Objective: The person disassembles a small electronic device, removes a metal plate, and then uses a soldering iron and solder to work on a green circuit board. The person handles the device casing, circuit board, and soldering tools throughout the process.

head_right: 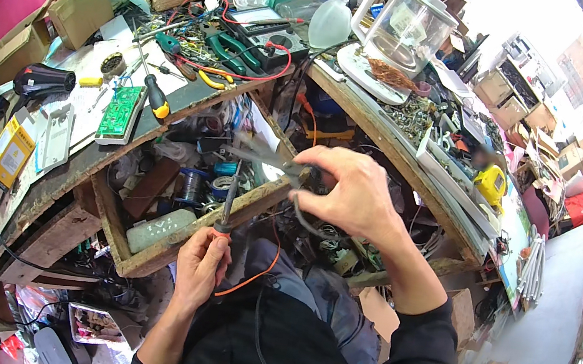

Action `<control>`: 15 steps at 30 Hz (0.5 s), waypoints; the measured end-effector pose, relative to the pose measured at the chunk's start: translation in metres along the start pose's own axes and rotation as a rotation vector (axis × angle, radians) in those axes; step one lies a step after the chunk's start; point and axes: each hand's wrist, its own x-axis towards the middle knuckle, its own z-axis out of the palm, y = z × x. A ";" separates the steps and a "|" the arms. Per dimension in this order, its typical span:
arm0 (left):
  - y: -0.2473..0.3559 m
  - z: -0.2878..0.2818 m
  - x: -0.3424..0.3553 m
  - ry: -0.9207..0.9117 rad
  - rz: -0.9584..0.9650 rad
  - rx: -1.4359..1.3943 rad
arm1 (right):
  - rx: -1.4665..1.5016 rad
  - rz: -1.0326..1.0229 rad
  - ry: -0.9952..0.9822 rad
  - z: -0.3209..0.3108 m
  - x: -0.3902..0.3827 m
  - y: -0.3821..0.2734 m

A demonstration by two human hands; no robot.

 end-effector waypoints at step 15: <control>-0.009 0.014 0.004 0.286 0.188 0.156 | -0.168 0.005 0.014 -0.001 0.005 0.001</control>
